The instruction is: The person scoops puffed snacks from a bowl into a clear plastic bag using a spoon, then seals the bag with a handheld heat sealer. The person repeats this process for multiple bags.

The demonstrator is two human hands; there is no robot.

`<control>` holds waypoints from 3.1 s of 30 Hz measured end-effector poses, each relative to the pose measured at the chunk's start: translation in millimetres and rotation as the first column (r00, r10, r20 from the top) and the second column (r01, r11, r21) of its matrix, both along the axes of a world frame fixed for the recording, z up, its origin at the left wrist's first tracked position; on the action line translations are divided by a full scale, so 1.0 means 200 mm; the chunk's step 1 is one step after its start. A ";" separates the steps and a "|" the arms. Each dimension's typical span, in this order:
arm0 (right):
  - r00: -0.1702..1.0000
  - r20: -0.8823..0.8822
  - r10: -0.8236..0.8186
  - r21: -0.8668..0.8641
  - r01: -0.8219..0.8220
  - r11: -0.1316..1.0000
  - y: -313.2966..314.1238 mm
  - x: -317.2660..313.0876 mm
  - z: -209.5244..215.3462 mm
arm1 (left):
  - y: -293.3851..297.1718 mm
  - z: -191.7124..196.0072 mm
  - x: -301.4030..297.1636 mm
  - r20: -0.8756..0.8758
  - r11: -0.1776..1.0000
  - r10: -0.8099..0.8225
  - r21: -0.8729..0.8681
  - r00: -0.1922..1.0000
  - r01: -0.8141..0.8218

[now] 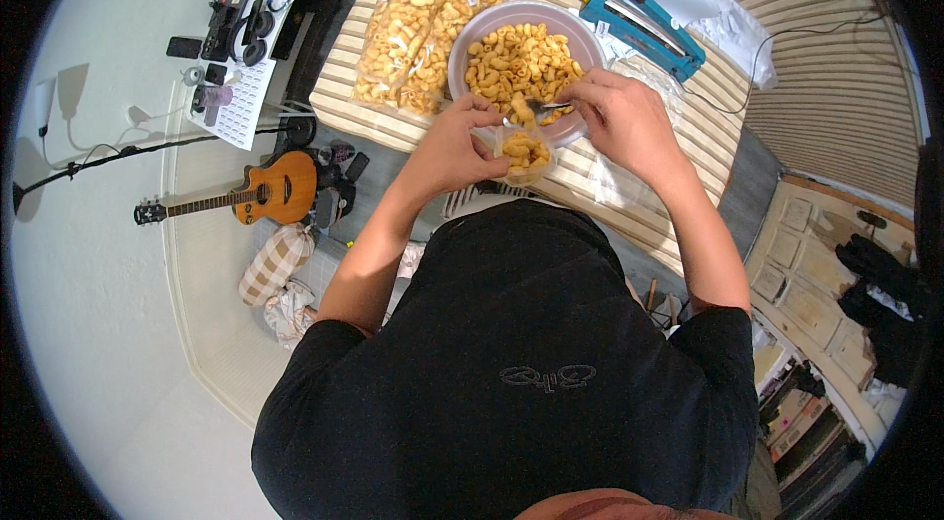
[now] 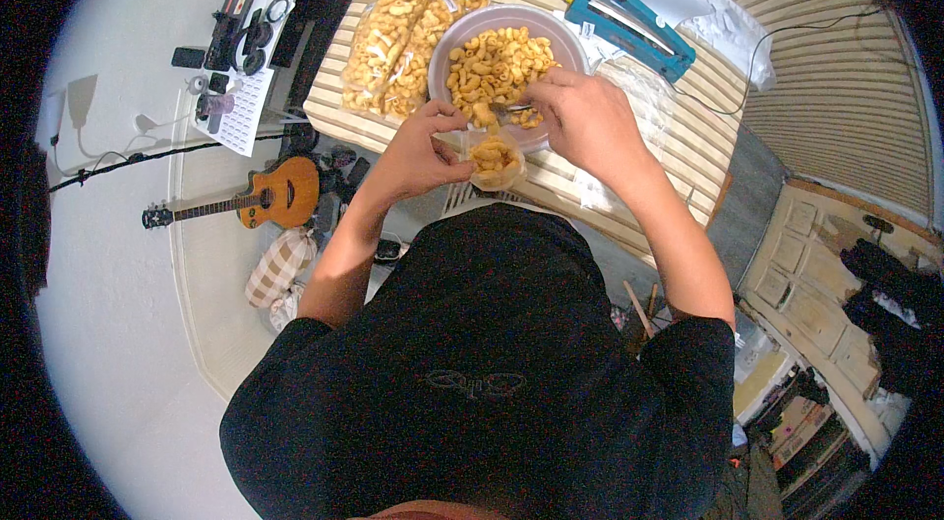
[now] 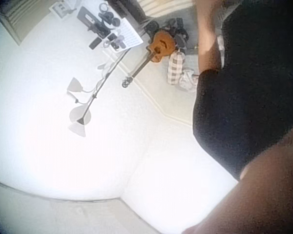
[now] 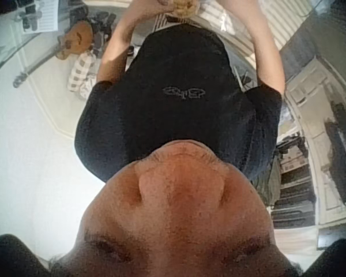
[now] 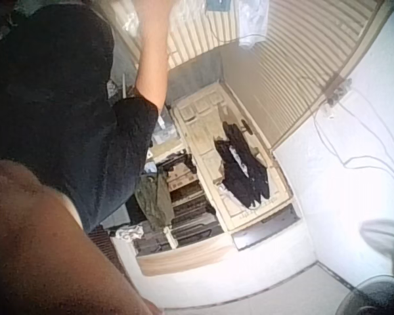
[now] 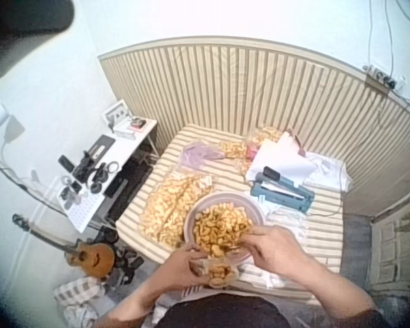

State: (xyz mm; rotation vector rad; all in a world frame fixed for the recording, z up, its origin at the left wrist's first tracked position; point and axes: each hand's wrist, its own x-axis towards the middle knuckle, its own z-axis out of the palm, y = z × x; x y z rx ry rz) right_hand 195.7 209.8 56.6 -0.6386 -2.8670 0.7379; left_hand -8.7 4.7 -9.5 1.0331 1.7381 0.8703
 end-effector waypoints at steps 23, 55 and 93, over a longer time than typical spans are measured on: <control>0.963 0.268 0.007 0.331 -0.099 0.938 0.08 -0.07 -1.10 | -0.01 0.05 0.02 0.003 0.998 -0.013 0.068 1.000 0.013; 0.989 0.144 -0.024 0.014 0.022 1.000 0.20 -0.03 -0.40 | -0.01 0.05 0.02 0.045 0.998 -0.016 0.065 0.999 0.013; 0.908 0.400 -0.124 0.214 0.039 0.976 0.10 -0.18 -1.14 | -0.01 0.04 0.02 0.019 0.998 -0.037 0.050 0.999 0.036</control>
